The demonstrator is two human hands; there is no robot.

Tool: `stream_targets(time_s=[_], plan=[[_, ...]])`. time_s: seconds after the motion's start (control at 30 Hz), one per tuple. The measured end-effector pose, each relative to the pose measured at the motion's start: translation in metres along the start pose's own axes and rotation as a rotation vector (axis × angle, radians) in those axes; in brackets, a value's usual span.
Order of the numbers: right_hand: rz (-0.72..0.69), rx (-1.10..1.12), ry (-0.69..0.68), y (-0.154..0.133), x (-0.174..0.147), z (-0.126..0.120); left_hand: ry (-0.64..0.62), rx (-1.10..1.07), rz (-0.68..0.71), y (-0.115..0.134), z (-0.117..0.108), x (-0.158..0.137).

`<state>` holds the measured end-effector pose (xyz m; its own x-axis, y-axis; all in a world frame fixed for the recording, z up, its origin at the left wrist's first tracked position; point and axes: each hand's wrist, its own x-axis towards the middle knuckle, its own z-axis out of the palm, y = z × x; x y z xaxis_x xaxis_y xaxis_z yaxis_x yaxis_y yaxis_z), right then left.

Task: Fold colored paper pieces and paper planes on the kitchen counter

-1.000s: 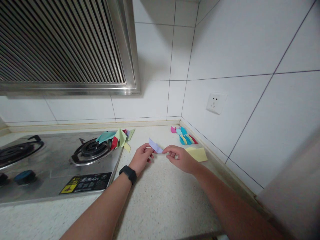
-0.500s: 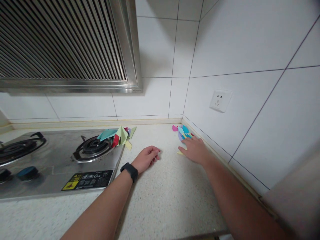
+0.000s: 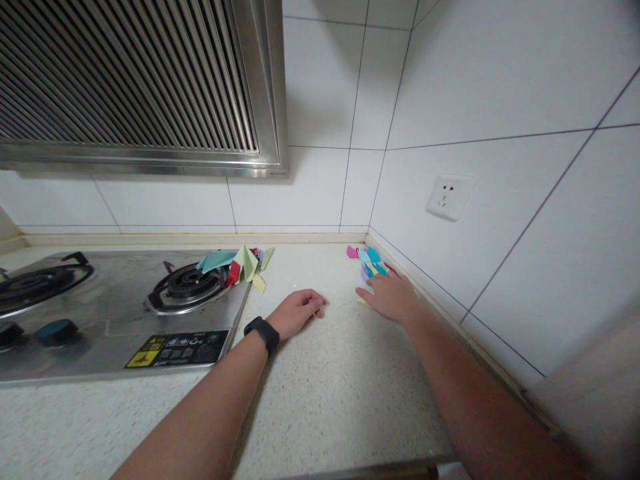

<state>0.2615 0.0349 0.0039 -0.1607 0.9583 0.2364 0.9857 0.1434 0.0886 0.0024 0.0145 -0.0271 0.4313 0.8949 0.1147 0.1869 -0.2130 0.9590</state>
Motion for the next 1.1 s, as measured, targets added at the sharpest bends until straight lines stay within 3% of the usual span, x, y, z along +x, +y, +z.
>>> stream_targets(time_s=[0.67, 0.93, 1.1], plan=[[0.024, -0.017, -0.003, -0.0038, 0.0017, 0.0007, -0.011, 0.027, 0.005, -0.0015, -0.0009, 0.0009], [0.013, -0.010, 0.081, -0.0060, 0.0011, 0.0000, -0.015, 0.045, 0.012, -0.0033, -0.0008, 0.0023], [-0.046, 0.059, 0.233, -0.0090, 0.0016, -0.0013, -0.010, 0.109, -0.001, 0.0005, -0.0002, 0.0011]])
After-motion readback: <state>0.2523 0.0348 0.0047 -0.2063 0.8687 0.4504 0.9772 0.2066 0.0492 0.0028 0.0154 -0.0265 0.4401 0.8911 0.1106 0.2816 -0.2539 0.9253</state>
